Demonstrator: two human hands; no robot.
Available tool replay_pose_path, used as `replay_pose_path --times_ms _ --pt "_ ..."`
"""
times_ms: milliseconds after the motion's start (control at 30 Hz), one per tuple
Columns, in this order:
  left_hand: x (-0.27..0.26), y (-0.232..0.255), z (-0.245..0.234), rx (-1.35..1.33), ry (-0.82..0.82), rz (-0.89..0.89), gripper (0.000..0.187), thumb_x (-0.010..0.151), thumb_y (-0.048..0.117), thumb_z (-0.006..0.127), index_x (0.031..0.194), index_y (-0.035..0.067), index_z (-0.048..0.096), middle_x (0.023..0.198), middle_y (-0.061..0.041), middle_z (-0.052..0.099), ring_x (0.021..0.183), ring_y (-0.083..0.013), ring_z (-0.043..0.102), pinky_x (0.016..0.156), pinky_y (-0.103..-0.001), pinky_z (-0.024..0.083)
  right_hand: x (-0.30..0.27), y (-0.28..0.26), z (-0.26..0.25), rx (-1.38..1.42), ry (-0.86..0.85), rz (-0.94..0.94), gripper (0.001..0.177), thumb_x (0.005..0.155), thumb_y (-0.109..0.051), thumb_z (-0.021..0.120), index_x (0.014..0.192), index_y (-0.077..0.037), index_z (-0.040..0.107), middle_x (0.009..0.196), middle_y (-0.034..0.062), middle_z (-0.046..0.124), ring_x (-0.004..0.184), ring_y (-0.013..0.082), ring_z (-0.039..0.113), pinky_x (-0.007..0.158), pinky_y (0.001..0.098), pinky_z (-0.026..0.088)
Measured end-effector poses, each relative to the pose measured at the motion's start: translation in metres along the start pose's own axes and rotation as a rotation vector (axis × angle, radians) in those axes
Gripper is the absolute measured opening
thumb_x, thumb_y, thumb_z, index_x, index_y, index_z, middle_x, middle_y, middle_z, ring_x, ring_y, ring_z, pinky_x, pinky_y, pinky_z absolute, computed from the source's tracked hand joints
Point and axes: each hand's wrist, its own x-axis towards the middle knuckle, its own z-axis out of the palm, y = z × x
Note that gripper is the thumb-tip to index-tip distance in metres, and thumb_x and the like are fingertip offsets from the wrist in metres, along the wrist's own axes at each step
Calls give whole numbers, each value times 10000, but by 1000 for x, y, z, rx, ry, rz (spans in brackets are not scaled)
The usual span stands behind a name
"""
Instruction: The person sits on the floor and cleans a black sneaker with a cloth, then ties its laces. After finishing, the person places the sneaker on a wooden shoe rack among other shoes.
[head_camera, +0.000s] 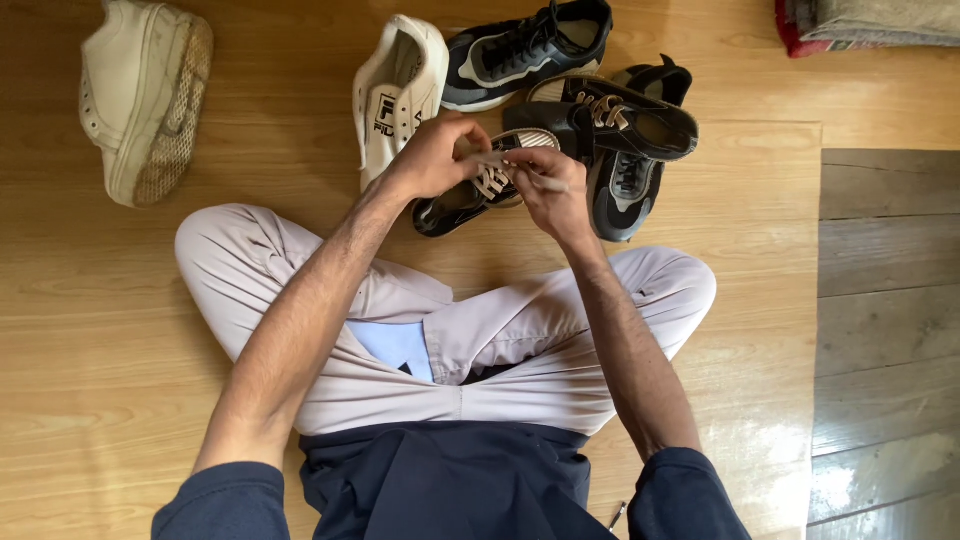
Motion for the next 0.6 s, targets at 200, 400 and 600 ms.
replay_pose_path --times_ms 200,400,600 --pt "-14 25 -15 -175 -49 -229 391 804 180 802 1181 136 709 991 -80 760 875 -200 720 792 -336 577 -2 -6 4 -168 107 -64 397 893 49 625 1289 46 647 898 310 701 771 452 734 651 532 587" --pt "-16 50 -29 -350 -33 -107 171 949 87 707 1114 52 736 859 -104 752 717 -161 684 719 -288 546 0 -18 2 70 -160 482 270 936 -67 539 1115 -92 740 910 144 746 830 277 736 743 409 625" --pt "11 81 -32 -301 -53 36 115 981 96 644 1095 90 660 947 -37 731 732 -115 673 723 -286 593 -13 -32 -3 742 -280 629 182 1012 50 496 918 -12 640 852 137 662 715 227 647 704 337 557"
